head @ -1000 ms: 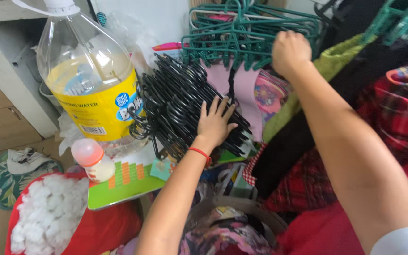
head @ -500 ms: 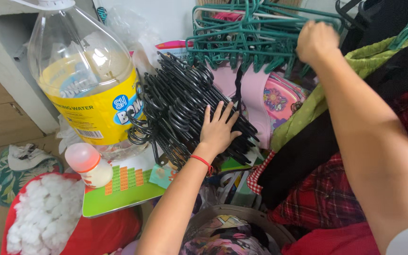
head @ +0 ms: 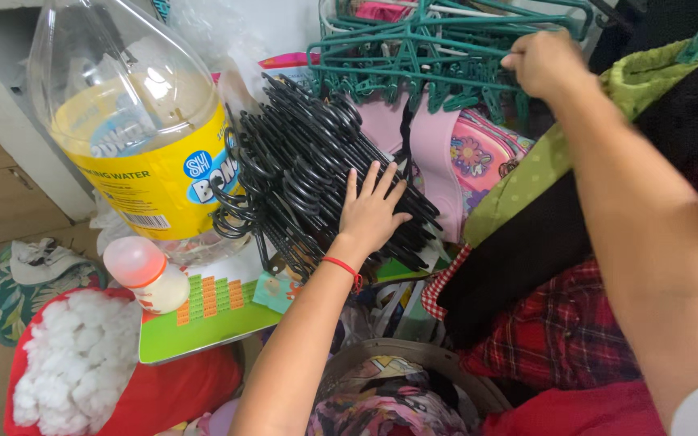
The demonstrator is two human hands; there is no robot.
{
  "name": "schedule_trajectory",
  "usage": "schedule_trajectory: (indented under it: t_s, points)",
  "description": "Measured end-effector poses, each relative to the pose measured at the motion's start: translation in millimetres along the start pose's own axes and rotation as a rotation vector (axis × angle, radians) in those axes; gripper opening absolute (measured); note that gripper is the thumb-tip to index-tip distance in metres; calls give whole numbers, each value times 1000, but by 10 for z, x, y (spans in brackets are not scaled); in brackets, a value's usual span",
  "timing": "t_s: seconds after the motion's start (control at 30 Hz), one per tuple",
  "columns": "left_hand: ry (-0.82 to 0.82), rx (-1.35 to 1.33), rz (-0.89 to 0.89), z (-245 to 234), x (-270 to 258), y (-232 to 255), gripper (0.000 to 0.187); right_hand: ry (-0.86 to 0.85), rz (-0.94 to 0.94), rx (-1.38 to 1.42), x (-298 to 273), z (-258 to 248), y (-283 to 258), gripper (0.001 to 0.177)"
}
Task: The person sits on the floor and sorts through a basket of clothes. They pick up items one by one, place them on hangers, and hang them on a nearby rack. The person handles various garments including a floral shirt, a blue dress, and a red shirt.
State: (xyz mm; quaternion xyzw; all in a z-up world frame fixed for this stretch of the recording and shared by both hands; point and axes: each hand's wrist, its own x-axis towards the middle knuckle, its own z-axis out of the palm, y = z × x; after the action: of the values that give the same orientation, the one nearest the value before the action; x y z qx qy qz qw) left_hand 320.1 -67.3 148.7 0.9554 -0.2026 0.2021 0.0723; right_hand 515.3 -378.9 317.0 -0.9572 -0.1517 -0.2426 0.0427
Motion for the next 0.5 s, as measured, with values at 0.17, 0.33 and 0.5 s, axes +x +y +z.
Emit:
schedule_trajectory:
  t_s: [0.17, 0.33, 0.5]
  points:
    - [-8, -2, -4, -3, -48, 11, 67, -51, -71, -56, -302, -56, -232, 29]
    - [-77, 8, -36, -13, 23, 22, 69, 267, -106, 230, -239, -230, -414, 23]
    - [-71, 37, -29, 47, 4, 0, 69, 483, -205, 256, 282, -275, -557, 17]
